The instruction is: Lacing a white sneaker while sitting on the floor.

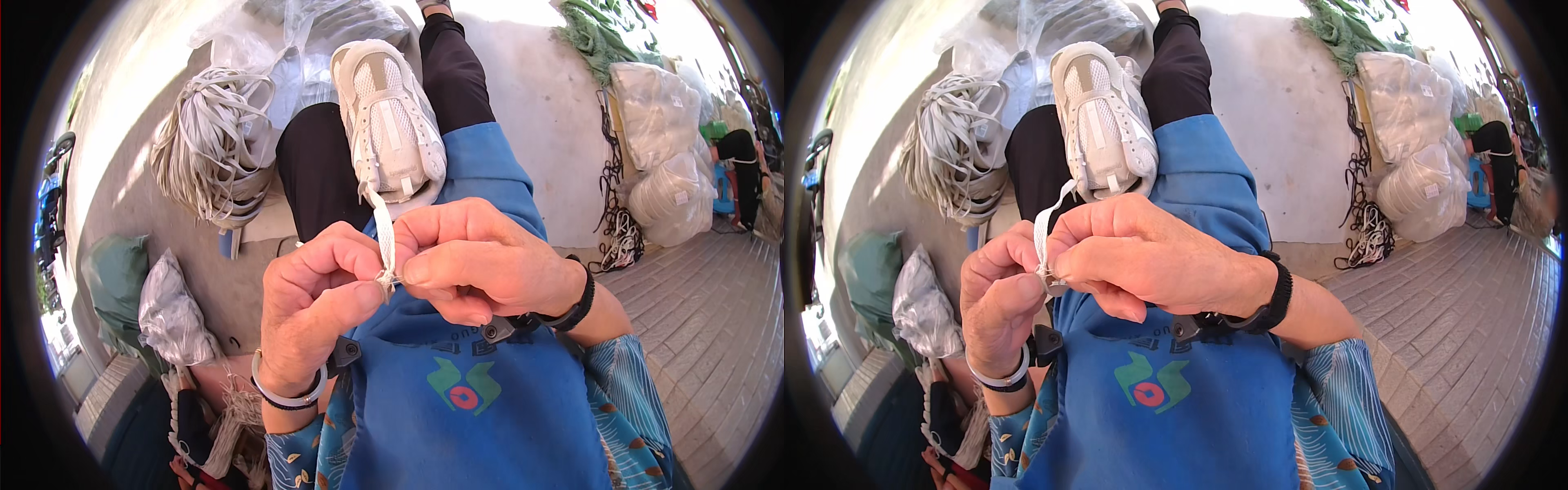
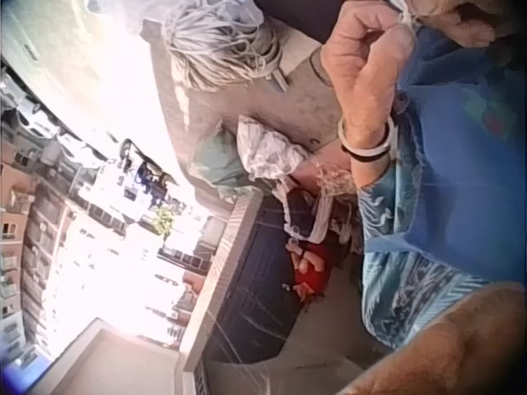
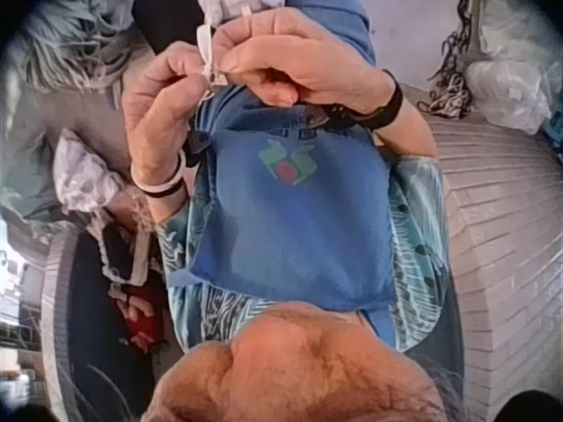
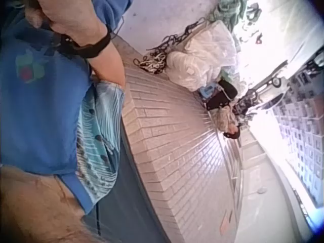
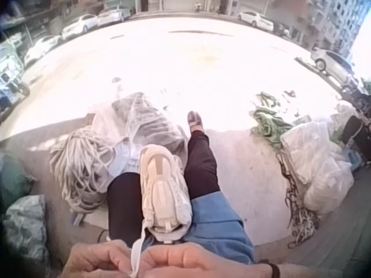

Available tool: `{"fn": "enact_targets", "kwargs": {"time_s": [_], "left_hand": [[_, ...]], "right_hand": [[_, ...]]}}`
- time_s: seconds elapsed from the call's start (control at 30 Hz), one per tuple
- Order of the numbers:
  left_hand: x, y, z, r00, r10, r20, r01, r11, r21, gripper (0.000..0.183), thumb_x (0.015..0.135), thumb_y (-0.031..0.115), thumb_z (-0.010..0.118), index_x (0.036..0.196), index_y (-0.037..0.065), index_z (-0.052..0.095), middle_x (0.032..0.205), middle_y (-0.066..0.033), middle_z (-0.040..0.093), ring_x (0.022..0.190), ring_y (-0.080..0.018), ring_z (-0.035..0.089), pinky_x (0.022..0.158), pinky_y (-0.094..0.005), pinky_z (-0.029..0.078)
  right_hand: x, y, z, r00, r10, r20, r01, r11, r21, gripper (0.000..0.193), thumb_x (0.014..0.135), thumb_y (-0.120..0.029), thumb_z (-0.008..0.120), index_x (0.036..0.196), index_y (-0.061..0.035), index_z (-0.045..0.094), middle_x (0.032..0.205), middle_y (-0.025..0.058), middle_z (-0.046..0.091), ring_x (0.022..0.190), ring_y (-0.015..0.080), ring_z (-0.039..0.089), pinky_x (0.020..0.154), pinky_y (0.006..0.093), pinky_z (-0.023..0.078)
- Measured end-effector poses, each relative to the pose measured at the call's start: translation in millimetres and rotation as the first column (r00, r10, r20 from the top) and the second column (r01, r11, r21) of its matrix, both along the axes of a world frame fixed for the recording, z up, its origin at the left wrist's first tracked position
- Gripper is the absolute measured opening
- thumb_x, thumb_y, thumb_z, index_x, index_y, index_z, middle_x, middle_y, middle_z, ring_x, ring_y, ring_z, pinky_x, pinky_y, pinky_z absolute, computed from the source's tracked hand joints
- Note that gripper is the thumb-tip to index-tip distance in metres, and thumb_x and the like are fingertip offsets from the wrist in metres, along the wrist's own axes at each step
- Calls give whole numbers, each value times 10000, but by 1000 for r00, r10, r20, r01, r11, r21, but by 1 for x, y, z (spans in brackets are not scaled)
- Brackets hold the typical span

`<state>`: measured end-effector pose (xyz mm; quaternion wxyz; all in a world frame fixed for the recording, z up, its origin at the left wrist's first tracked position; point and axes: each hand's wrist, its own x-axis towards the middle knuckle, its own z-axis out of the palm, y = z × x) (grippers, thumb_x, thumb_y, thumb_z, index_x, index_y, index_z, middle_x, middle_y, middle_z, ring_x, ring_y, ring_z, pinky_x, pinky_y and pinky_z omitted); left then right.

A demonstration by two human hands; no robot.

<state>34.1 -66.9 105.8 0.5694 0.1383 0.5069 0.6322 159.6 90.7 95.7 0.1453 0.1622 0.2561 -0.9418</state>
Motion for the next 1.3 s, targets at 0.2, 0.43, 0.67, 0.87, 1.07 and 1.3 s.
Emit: {"fn": "enact_targets", "kwargs": {"time_s": [0.2, 0.43, 0.67, 0.87, 1.07, 1.3], "left_hand": [[0, -4, -1, 996, 81, 21, -81, 997, -5, 79, 786, 31, 607, 848, -3, 574, 886, -69, 588, 780, -82, 540, 693, -205, 421], [8, -1, 11, 986, 58, -157, -72, 994, -81, 85, 813, -29, 588, 888, -9, 554, 836, -50, 627, 700, -27, 545, 606, -155, 414], [10, 0, 9, 980, 73, -186, -89, 993, -81, 110, 810, -57, 575, 902, -2, 550, 829, -37, 620, 692, -14, 532, 583, -145, 397], [6, -3, 5, 966, 4, -258, -9, 1000, -16, 102, 813, -58, 569, 893, -1, 542, 823, -9, 579, 719, -28, 539, 592, -157, 395], [10, 1, 3, 985, 62, -160, -64, 998, -7, 110, 811, -63, 572, 897, 0, 543, 820, -1, 549, 662, -9, 455, 548, -166, 342], [7, -2, -2, 957, -4, -290, 10, 1000, 20, 115, 809, -61, 579, 899, 1, 543, 817, 12, 530, 651, -5, 425, 543, -160, 315]], "right_hand": [[0, 8, 10, 993, -108, 45, 89, 947, 310, 122, 867, -121, 528, 863, -2, 547, 610, -11, 516, 434, 26, 436, 394, 172, 320], [-3, -19, 0, 841, -114, -529, 540, 139, 830, 183, 676, 86, 667, 828, -11, 641, 759, 35, 576, 556, 49, 490, 418, 189, 361], [-3, -20, 2, 838, -81, -540, 542, 2, 840, 197, 654, 104, 664, 800, -25, 643, 757, 50, 591, 555, 80, 531, 423, 221, 417], [-5, -21, 2, 848, -55, -527, 523, -69, 849, 175, 667, 92, 650, 794, -19, 603, 756, 38, 563, 536, 74, 518, 429, 215, 406], [-2, -17, 8, 912, -71, -404, 410, 187, 893, 167, 726, 28, 631, 840, -51, 540, 746, 52, 497, 534, 165, 514, 448, 275, 396], [-3, -11, 9, 917, -80, -391, 397, 276, 875, 145, 695, 80, 637, 795, -18, 599, 770, 23, 549, 539, 36, 502, 455, 185, 389]]}}
